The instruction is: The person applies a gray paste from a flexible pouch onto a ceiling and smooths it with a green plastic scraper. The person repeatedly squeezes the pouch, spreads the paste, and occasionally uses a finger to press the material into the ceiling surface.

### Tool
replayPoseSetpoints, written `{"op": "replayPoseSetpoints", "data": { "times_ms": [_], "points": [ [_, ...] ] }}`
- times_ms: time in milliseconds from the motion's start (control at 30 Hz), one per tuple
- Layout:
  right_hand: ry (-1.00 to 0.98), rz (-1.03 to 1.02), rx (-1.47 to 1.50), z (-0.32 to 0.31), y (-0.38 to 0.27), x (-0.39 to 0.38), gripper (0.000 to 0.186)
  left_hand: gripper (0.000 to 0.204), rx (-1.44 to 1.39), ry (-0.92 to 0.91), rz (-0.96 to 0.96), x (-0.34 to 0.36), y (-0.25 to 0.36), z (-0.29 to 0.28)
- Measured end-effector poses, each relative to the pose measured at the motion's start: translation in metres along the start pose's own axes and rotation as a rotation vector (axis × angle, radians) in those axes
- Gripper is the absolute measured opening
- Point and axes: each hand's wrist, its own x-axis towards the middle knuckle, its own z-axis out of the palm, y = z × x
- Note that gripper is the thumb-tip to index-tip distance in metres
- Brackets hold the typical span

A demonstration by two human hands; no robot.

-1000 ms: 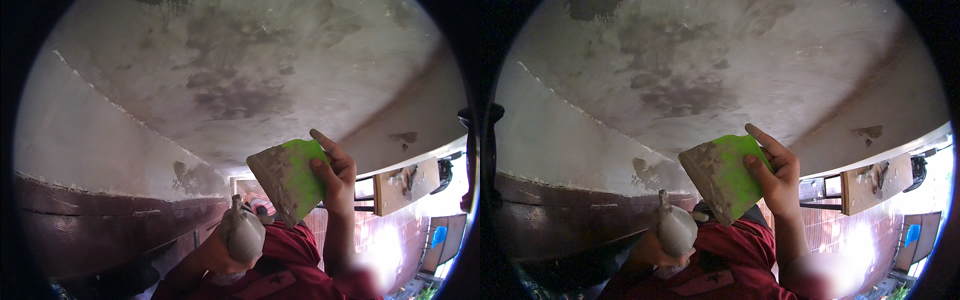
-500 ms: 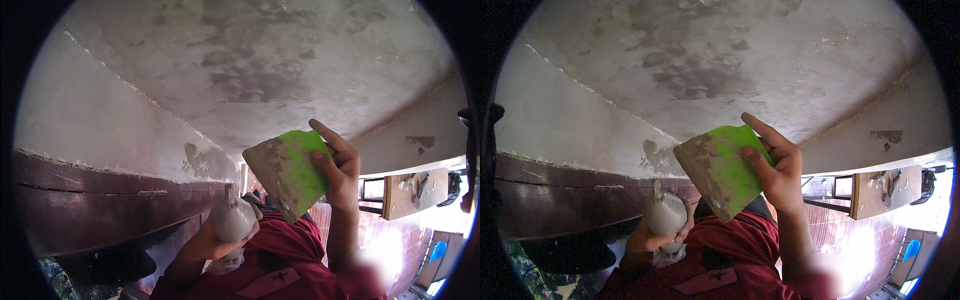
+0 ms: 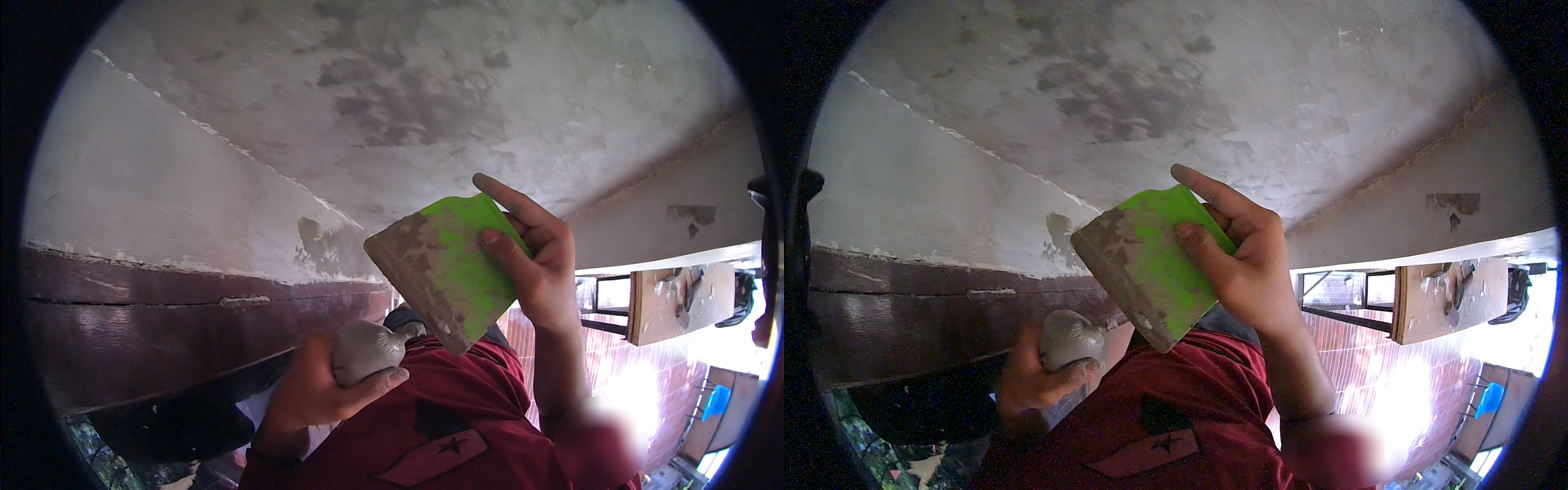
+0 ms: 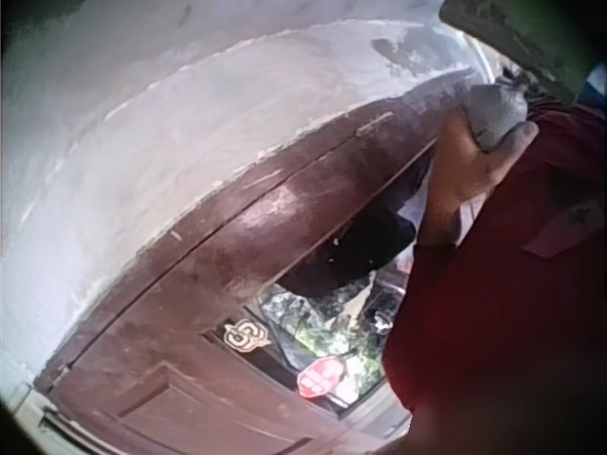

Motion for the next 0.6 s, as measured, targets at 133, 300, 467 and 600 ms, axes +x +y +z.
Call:
{"op": "replayPoseSetpoints", "data": {
  "times_ms": [133, 300, 467, 600],
  "points": [
    [0.013, 0.002, -0.001, -0.001, 0.000, -0.002, 0.048, 0.027, 0.091, 0.047, 0.077, 0.004, 0.000, 0.001],
    [-0.003, 0.006, -0.018, -0.002, 0.000, -0.006, 0.047, 0.028, 0.207, 0.041, 0.098, 0.008, -0.005, 0.009],
    [-0.024, 0.022, -0.028, -0.004, 0.001, -0.009, 0.047, 0.030, 0.307, 0.094, 0.129, 0.008, -0.007, 0.012],
    [-0.021, -0.011, -0.046, -0.009, 0.002, -0.010, 0.048, 0.031, 0.369, 0.138, 0.172, 0.007, -0.007, 0.017]
  ]
}}
